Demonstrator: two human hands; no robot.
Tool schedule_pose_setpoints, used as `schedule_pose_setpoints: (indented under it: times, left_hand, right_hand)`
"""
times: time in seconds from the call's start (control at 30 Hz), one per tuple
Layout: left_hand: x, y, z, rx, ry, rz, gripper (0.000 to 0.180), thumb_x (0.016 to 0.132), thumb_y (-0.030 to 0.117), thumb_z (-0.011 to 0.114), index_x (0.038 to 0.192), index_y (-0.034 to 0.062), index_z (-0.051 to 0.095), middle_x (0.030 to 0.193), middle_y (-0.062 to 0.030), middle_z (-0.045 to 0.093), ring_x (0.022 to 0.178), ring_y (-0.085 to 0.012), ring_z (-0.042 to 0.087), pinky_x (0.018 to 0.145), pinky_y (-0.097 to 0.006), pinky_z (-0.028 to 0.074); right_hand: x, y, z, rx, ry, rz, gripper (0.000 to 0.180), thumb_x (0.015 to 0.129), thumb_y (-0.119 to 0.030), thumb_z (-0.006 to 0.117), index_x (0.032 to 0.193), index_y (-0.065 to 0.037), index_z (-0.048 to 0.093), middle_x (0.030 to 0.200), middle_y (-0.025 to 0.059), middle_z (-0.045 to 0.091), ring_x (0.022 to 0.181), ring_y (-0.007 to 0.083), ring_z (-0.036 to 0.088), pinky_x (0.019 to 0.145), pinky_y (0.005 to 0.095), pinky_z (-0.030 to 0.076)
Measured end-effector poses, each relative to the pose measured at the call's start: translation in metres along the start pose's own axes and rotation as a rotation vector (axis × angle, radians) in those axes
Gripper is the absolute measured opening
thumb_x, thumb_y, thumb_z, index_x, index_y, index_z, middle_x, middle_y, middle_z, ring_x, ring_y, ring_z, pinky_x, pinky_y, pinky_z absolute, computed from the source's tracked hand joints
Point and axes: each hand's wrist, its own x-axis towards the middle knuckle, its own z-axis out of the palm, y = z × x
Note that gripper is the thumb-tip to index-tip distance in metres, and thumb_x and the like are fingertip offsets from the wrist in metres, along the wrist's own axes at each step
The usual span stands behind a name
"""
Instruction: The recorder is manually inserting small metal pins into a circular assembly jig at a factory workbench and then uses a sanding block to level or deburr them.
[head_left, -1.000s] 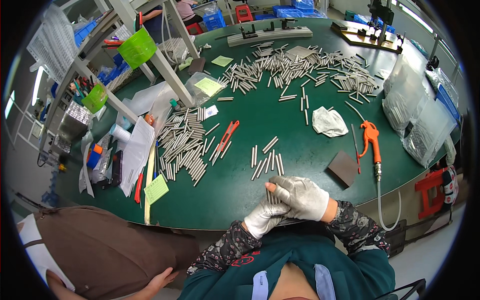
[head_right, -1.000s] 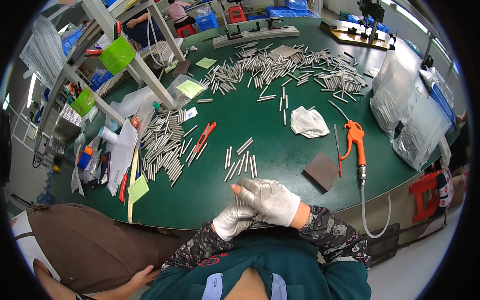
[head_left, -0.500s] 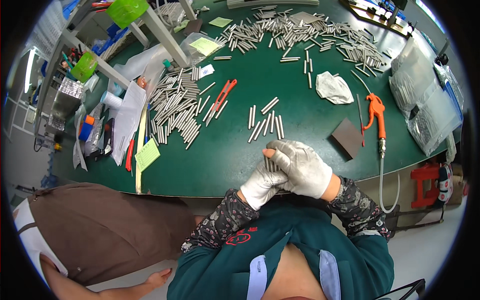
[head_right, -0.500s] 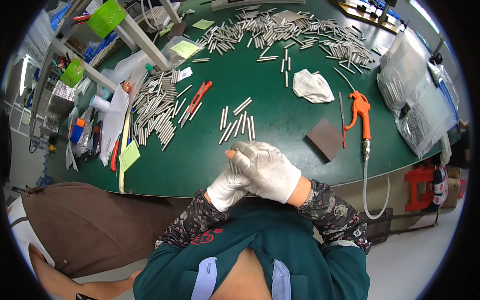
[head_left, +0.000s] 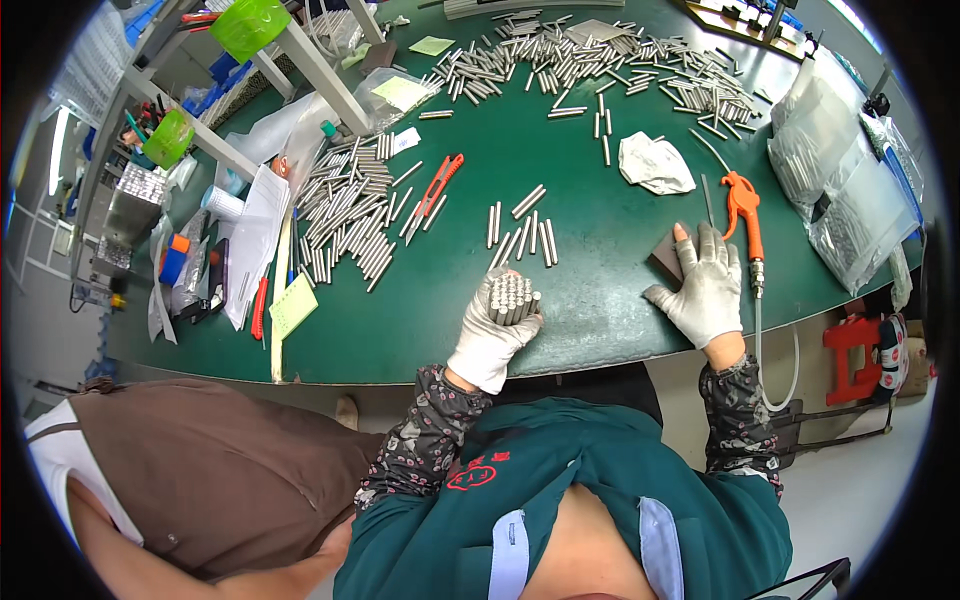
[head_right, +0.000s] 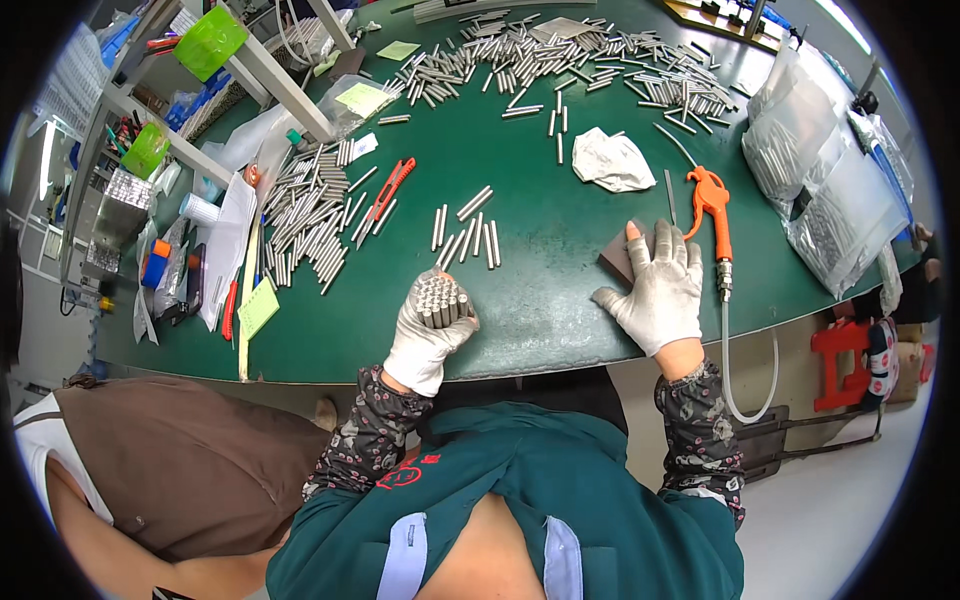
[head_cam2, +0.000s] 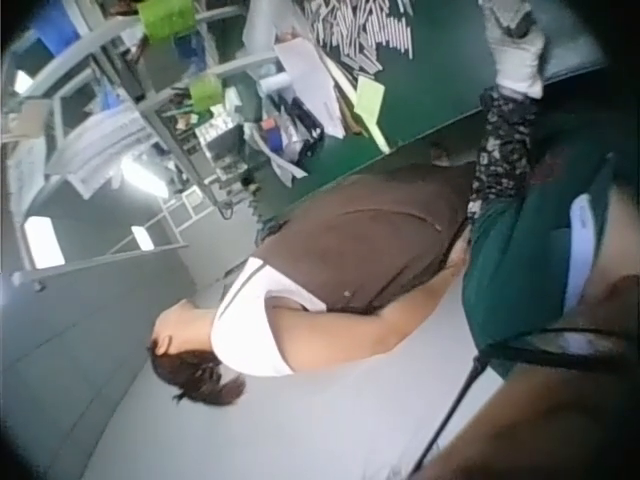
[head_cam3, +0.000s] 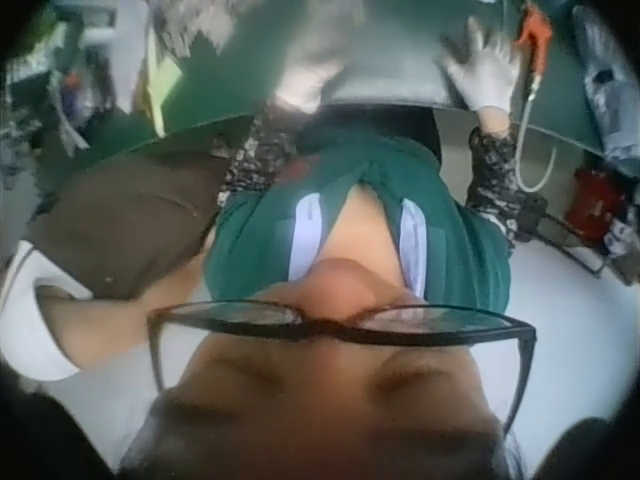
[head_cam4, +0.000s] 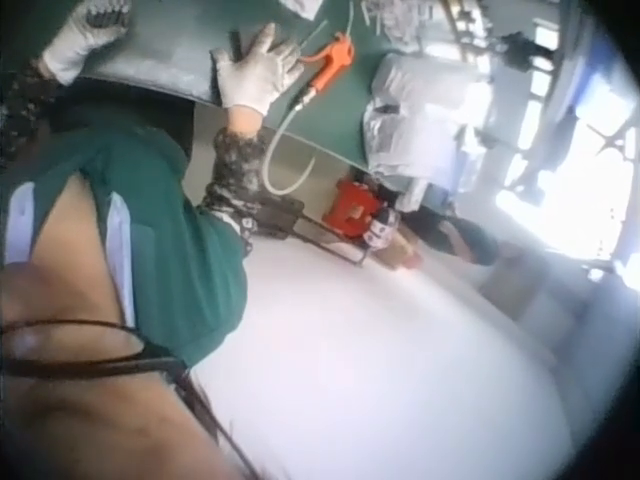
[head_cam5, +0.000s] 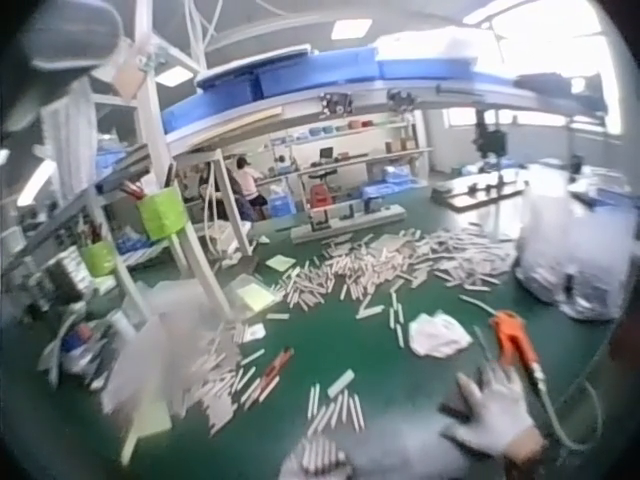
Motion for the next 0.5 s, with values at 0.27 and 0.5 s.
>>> schedule_pose_setpoints:
  times: [0.27, 0.5]
  left_hand:
    - [0.004, -0.012, -0.002, 0.060, -0.153, 0.042, 0.053, 0.064, -0.011, 0.057, 0.110, 0.0034, 0.037, 0.093, -0.0025, 0.053, 0.087, -0.0105, 0.053, 0.075, -0.022, 0.044]
    - [0.007, -0.018, -0.006, 0.177, -0.182, 0.089, 0.052, 0.066, -0.002, 0.059, 0.112, 0.0012, 0.036, 0.094, -0.0039, 0.055, 0.090, -0.0106, 0.052, 0.079, -0.025, 0.043]
  right_hand:
    - [0.004, -0.041, -0.040, 0.621, 0.134, -0.311, 0.052, 0.060, -0.028, 0.063, 0.108, -0.010, 0.052, 0.110, 0.0207, 0.045, 0.100, 0.0361, 0.043, 0.086, 0.0417, 0.033]
    - [0.038, -0.046, -0.026, 0.425, 0.277, -0.262, 0.036, 0.059, -0.027, 0.063, 0.090, -0.010, 0.060, 0.091, 0.0165, 0.051, 0.081, 0.0299, 0.049, 0.070, 0.0386, 0.038]
